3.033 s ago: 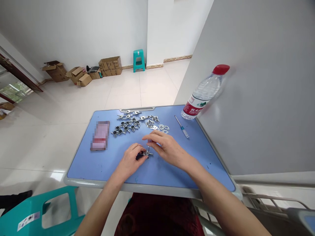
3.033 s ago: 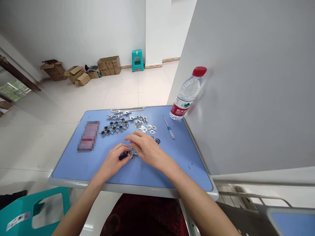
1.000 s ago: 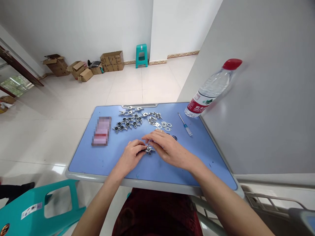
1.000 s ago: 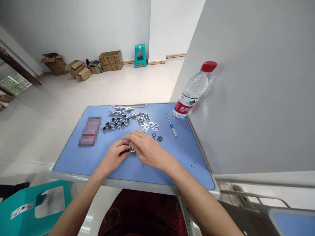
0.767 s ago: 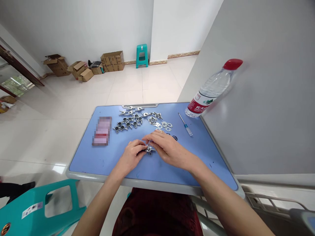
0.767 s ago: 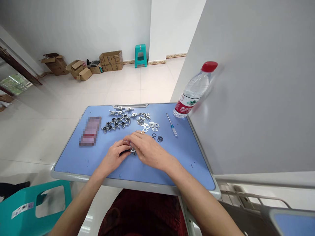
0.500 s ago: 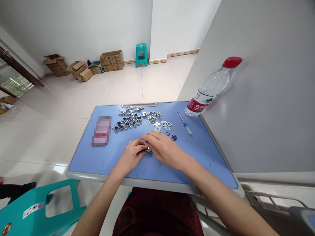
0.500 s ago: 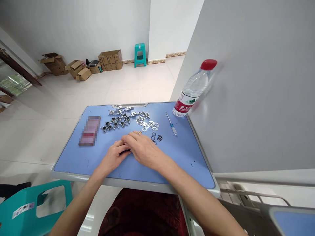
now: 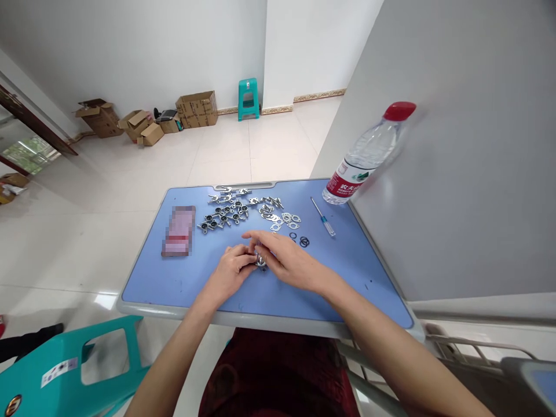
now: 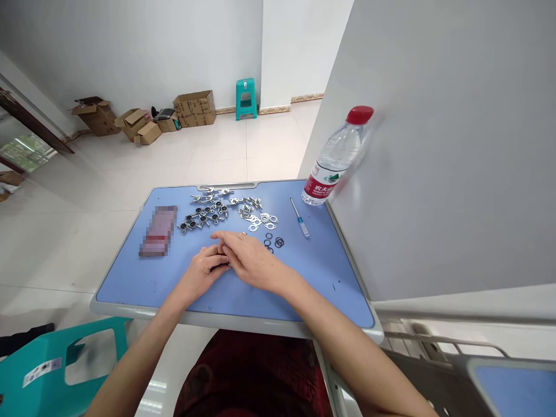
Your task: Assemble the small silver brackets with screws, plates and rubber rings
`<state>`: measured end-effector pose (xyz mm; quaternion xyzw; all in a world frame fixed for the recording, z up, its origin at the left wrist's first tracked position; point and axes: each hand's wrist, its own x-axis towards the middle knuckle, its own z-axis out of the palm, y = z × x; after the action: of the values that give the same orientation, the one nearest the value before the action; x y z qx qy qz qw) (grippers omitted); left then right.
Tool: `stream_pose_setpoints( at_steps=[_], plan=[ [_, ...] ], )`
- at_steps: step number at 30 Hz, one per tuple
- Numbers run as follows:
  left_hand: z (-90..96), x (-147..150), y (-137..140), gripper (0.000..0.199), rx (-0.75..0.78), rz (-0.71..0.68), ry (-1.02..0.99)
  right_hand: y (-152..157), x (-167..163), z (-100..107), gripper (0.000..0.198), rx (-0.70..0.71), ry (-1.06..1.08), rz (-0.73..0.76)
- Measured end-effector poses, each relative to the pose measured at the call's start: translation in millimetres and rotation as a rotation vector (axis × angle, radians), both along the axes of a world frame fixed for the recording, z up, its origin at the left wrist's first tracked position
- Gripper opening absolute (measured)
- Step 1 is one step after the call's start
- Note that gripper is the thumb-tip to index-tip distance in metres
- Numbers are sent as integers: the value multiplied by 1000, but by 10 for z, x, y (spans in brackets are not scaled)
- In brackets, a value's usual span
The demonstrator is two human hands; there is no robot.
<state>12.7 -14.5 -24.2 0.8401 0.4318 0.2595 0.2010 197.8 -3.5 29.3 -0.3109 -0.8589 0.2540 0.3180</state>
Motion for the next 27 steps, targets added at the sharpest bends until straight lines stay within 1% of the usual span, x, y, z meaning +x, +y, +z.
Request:
stream_pose_setpoints(
  at_steps=[3, 7, 14, 21, 24, 27],
  plan=[
    [2, -1, 9, 16, 5, -6, -2, 18, 6, 15, 27, 28, -16, -4],
    [6, 5, 4, 18, 1, -7, -4, 33, -37, -36, 24, 83, -5, -62],
    [63, 21, -17, 17, -44, -12, -11, 110, -21, -199, 11, 83, 2, -263],
    [161, 55, -79, 30, -127, 64, -56, 94, -17, -200, 13, 131, -4, -242],
    [174, 114, -128, 25, -142, 121, -47, 85, -22, -199, 14, 144, 0, -243],
    [139, 199, -169, 19, -134, 208, -32, 84, -29, -213, 15, 156, -12, -255]
  ],
)
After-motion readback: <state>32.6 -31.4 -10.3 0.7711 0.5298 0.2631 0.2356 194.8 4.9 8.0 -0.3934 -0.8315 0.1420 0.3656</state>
